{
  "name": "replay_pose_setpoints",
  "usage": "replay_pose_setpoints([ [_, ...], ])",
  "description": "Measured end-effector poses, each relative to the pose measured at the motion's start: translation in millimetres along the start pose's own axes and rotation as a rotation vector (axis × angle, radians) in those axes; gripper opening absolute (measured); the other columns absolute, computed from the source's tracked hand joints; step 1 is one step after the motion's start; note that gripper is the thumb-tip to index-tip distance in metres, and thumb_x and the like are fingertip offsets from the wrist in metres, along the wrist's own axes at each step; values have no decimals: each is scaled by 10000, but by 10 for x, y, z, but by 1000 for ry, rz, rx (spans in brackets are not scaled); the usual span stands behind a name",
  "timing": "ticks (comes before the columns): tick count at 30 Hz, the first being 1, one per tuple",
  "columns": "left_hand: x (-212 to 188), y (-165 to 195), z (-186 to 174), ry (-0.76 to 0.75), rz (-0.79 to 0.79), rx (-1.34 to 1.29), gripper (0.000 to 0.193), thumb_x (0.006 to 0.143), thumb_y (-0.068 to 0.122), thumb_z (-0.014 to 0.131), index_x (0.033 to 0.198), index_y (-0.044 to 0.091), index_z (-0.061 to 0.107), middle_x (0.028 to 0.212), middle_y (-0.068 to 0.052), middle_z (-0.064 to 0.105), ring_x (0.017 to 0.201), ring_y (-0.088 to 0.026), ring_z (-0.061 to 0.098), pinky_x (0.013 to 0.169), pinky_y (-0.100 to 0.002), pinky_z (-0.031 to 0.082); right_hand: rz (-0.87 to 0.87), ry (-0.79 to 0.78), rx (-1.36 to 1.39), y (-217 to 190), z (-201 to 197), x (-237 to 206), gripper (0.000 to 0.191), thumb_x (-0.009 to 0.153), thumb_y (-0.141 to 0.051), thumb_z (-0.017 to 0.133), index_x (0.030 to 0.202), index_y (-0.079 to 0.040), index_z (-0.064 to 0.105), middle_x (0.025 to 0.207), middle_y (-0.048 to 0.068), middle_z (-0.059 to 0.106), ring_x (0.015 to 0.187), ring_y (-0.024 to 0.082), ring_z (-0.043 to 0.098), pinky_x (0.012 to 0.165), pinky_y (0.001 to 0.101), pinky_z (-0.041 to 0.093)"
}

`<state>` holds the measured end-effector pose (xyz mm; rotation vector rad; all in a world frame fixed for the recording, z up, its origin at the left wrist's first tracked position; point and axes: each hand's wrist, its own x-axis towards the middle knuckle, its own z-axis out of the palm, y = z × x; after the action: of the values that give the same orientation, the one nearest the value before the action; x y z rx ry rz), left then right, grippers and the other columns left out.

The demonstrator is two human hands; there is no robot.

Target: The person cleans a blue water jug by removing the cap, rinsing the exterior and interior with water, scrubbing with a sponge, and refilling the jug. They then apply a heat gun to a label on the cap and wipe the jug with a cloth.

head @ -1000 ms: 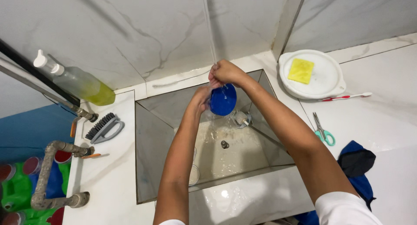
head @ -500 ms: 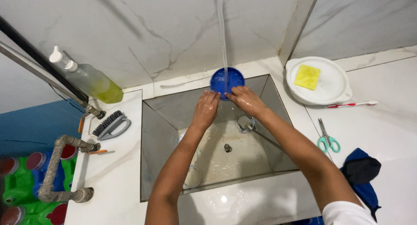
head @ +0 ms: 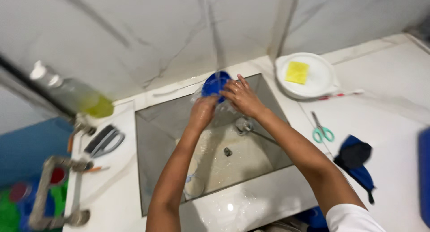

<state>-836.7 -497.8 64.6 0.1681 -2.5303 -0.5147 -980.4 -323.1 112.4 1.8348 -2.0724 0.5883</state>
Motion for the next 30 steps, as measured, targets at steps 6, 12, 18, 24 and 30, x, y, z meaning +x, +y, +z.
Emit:
replay_pose_setpoints([
  [6,-220,71,671,-524,-531,-544,229,900,227,770,953,8,728,824,-84,693,749,-210,657,739,-383,529,728,-236,855,160,-72,-1029,437,1023,-347,609,1411,-154,547,1463,158,546,1353,353,523,1170,505,415],
  [12,-448,406,1201,-722,-607,-351,347,897,285,768,846,-58,758,706,-188,705,631,-273,581,597,-476,465,837,-382,425,-37,-391,-2695,468,962,-360,626,1347,-96,610,1382,157,588,1234,351,582,1033,438,467],
  [18,153,633,931,-580,-508,-258,384,923,339,804,938,-45,795,733,-135,674,628,-188,579,594,-365,474,1000,-217,412,-329,-1443,-4496,457,986,-345,629,1347,-64,624,1379,163,630,1273,327,585,1077,413,451],
  [24,-79,2838,916,-688,54,-603,316,892,259,744,1044,-18,748,771,-66,725,720,-127,616,664,-298,495,1629,82,307,-1394,-3280,-7613,298,948,-196,651,1209,-89,744,1141,90,785,1029,201,722,934,348,558],
  [30,-1451,6589,1707,-1037,226,-572,233,941,216,689,974,-11,729,667,-54,567,632,-118,462,577,-317,394,1906,586,-502,-2933,-5008,-10509,176,963,-92,658,1068,-17,778,1055,190,767,935,302,730,870,375,554],
])
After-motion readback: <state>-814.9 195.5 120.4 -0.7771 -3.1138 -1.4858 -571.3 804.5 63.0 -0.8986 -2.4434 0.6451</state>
